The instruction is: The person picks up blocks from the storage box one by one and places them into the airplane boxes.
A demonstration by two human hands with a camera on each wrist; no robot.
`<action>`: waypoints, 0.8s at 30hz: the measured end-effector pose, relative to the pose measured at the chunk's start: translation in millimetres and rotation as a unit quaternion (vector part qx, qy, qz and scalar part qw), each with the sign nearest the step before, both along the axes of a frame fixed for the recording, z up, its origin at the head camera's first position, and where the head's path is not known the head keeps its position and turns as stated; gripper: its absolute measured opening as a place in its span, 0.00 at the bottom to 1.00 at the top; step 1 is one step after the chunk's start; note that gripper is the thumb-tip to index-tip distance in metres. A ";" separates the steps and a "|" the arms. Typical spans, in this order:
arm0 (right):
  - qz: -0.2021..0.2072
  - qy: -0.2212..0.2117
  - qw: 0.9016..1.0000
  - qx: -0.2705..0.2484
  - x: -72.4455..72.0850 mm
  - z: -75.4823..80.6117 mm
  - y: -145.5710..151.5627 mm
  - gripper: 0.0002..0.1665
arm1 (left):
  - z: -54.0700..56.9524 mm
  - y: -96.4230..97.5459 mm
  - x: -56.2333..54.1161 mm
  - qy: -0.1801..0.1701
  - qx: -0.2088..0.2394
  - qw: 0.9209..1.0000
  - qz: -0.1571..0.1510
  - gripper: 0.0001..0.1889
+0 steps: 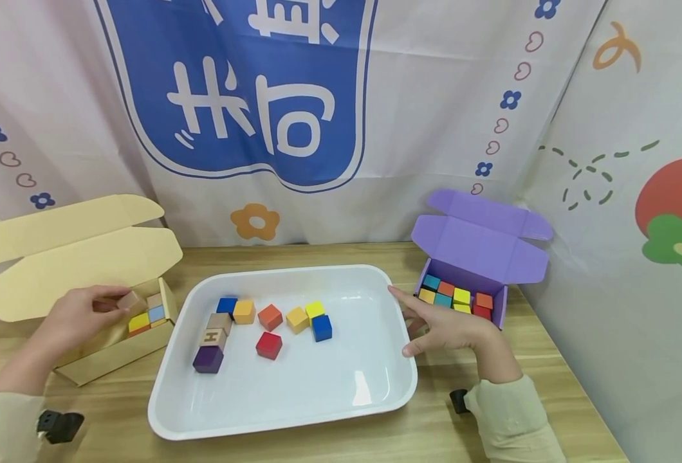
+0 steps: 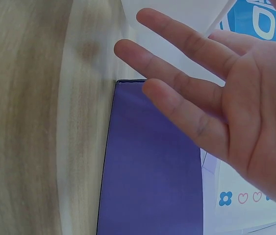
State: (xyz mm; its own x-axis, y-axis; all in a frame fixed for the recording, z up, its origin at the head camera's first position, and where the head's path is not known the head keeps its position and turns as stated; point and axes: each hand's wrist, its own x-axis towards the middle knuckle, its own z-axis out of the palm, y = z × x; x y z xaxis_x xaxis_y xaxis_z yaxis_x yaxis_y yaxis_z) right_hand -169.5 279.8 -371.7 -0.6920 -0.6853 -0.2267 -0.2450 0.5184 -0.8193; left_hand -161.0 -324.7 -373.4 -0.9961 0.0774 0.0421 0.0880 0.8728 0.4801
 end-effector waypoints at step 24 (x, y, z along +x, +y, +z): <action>-0.006 -0.008 1.000 0.003 0.3 1.0 -0.3 0.65 | -17.1 2.8 3.0 0.018 -0.030 0.999 -0.004 0.19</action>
